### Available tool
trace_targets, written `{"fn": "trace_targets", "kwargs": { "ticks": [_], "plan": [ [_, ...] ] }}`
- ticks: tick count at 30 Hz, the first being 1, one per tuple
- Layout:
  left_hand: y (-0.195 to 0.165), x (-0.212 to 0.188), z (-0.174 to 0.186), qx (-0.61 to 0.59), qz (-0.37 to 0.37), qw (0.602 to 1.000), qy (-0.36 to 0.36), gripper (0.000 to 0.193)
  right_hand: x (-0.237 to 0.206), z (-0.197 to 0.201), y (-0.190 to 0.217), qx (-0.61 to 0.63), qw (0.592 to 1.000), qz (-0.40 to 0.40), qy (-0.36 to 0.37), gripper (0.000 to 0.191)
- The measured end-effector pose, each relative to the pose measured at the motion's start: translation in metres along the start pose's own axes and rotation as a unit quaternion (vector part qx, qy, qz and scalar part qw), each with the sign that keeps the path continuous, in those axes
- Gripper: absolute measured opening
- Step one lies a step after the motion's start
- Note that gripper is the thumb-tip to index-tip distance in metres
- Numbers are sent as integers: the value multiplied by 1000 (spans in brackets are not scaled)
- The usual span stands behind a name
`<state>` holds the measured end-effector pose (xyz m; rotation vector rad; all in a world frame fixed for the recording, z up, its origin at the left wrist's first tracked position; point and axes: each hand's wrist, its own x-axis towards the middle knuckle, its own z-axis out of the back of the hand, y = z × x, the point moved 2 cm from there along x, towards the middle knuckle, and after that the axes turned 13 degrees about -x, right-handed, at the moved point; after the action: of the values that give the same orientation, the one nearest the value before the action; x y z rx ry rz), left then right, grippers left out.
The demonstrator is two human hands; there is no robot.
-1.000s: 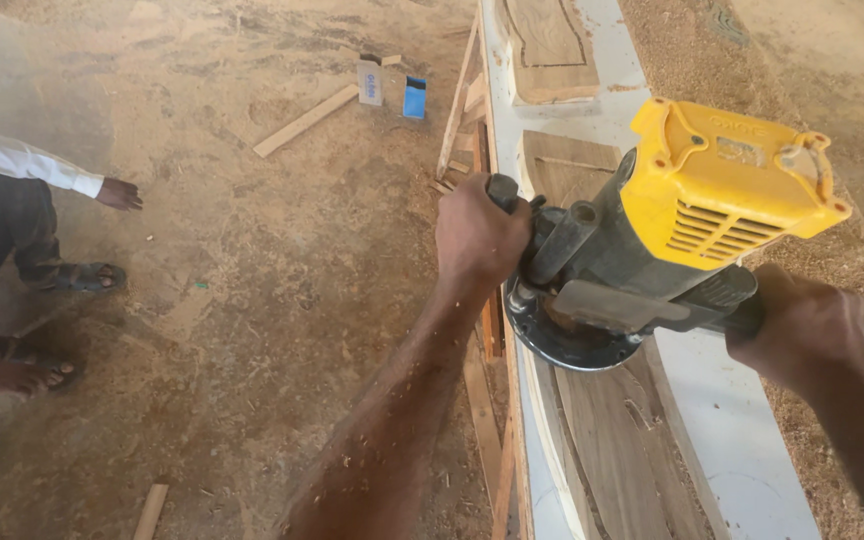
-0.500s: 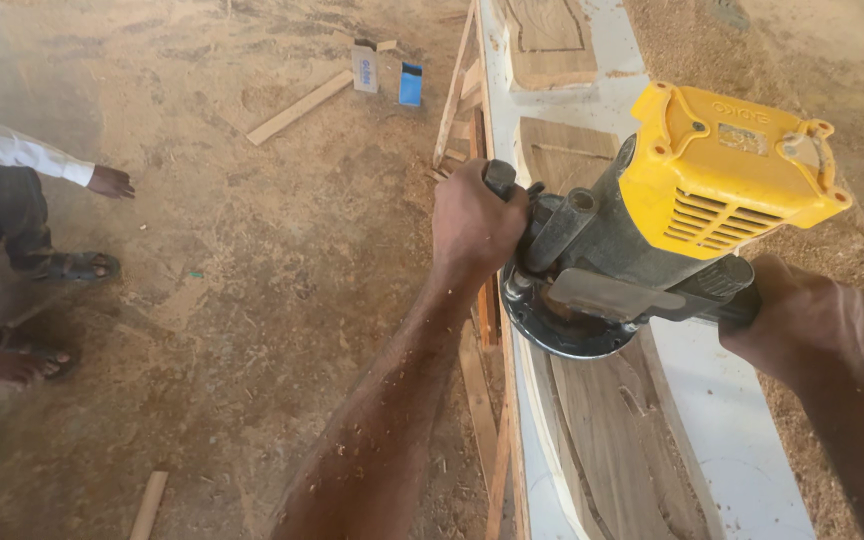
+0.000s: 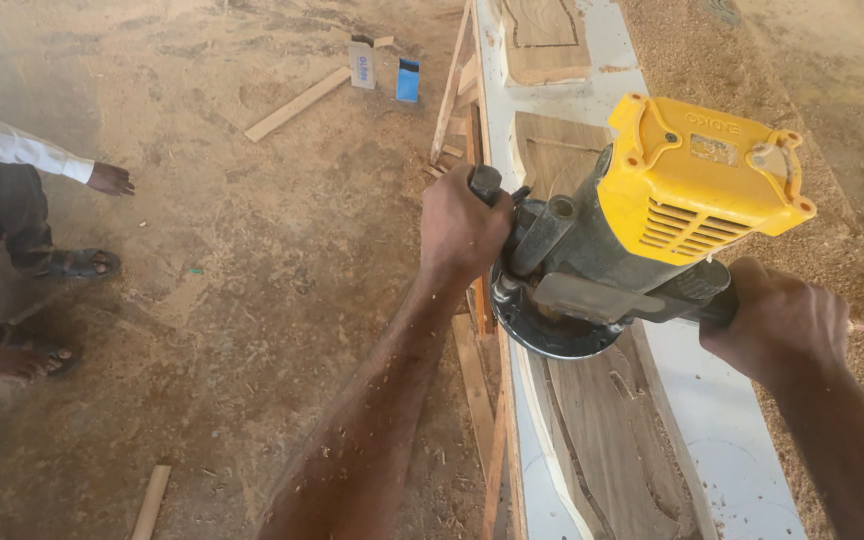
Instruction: The person uses a yellow electric router to carve a decorative pattern into a long plank of wood. They guide the tool steadily along the wood's surface, following a pre-drawn design and creating a recessed, curved profile.
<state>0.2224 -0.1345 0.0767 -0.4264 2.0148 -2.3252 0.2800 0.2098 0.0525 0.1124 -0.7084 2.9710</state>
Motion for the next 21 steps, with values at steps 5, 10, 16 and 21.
{"fn": "trace_targets", "kwargs": {
  "ticks": [5,10,16,21],
  "plan": [
    [4,3,-5,10,8,1000,-6,21,8,-7,-1,0,1000,3,-2,29],
    [16,4,-13,1,1,1000,-19,20,18,-20,-1,-7,1000,7,-24,27],
    [25,12,-20,13,47,999,-3,16,27,-28,-1,8,999,14,-31,32],
    [25,11,-20,18,15,999,-27,17,32,-28,-1,4,1000,17,-21,40]
  ]
}}
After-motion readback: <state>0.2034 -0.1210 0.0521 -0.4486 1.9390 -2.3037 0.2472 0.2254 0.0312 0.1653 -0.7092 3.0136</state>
